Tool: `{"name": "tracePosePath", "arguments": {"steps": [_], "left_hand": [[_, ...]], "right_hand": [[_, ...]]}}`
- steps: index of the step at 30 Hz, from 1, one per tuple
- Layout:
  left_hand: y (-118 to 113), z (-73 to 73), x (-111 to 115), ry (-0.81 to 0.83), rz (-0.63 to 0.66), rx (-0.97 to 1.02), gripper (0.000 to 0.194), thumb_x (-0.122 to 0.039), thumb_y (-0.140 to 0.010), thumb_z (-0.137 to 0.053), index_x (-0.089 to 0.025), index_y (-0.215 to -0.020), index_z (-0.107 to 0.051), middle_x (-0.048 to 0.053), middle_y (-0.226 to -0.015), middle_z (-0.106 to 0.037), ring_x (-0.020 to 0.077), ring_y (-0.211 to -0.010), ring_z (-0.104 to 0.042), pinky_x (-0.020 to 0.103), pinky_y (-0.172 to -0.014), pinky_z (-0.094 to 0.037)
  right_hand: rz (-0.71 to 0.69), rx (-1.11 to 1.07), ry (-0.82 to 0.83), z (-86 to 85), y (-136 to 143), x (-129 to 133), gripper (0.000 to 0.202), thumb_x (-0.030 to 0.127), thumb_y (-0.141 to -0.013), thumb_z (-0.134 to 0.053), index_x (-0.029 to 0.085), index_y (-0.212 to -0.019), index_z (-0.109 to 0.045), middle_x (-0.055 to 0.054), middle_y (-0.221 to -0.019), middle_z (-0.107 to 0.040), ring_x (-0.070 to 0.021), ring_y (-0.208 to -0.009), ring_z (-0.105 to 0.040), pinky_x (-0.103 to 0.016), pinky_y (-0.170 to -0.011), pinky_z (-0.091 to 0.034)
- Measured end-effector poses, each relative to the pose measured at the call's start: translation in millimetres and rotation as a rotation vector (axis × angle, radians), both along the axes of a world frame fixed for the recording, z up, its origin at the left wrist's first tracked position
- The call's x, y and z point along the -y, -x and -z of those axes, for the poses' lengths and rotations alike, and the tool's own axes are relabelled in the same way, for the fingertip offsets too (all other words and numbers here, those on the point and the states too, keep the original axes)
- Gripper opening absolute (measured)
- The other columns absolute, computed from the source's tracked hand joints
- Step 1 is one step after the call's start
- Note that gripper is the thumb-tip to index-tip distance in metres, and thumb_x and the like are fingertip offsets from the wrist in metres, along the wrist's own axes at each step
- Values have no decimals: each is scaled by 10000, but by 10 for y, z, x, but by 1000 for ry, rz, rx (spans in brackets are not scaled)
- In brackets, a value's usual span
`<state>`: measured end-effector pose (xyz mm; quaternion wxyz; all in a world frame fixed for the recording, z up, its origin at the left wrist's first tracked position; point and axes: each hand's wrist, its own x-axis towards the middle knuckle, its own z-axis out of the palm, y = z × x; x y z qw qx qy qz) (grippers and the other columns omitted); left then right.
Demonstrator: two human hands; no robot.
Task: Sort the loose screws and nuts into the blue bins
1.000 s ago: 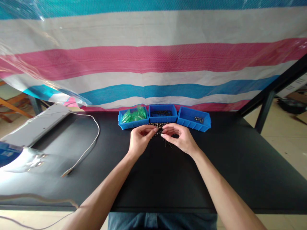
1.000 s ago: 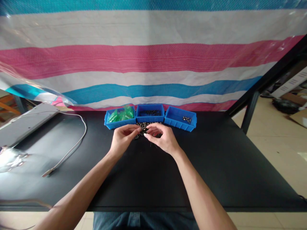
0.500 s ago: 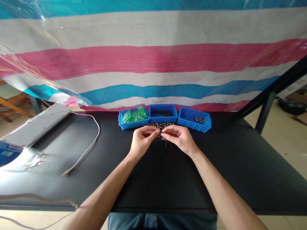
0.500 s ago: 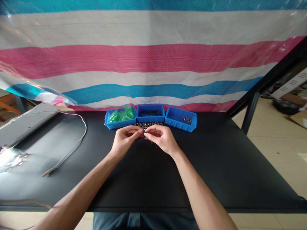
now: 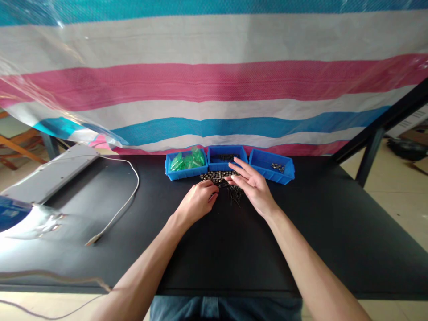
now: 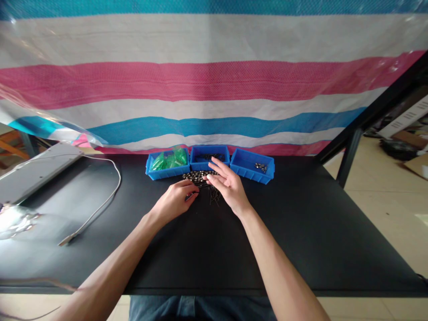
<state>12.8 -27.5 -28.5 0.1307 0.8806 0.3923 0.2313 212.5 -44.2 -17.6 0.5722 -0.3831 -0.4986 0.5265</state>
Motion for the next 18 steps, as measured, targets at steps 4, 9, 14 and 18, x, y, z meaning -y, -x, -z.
{"name": "tracePosePath", "arguments": {"steps": [4,9,14,18], "left_hand": [[14,-20,5,54,6,48,220,-47,-869,-573,-162,-963,-734,67,-915,-695,168,-758,-679,272,-727,-558],[42,-37,6,45,40,35,262,-29,-853,-575,-170,-1012,-728,71,-985,-683,169,-782,-682,275,-751,-563],[29,-29,-1,-21,57,87,289,-34,-873,-549,-163,-1061,-727,94,-1055,-686,195,-889,-696,296,-822,-568],[-12,-71,12,-23,50,274,273,-43,-883,-545,-163,-1034,-737,88,-1059,-725,196,-954,-698,308,-886,-558]], "right_hand": [[17,82,3,-11,-58,4,464,406,-857,-756,285,-1292,-651,-97,-1338,-673,-225,-972,-741,-411,-920,-586],[38,61,19,-11,-88,-7,399,408,-839,-772,239,-1191,-689,-99,-1253,-713,-202,-904,-741,-375,-873,-580],[42,59,28,-17,-94,-9,334,404,-833,-775,227,-1109,-716,-83,-1179,-738,-188,-878,-732,-343,-833,-569],[45,72,27,-41,-93,-5,308,405,-829,-771,221,-1071,-724,-77,-1124,-754,-185,-853,-728,-337,-811,-566]]}}
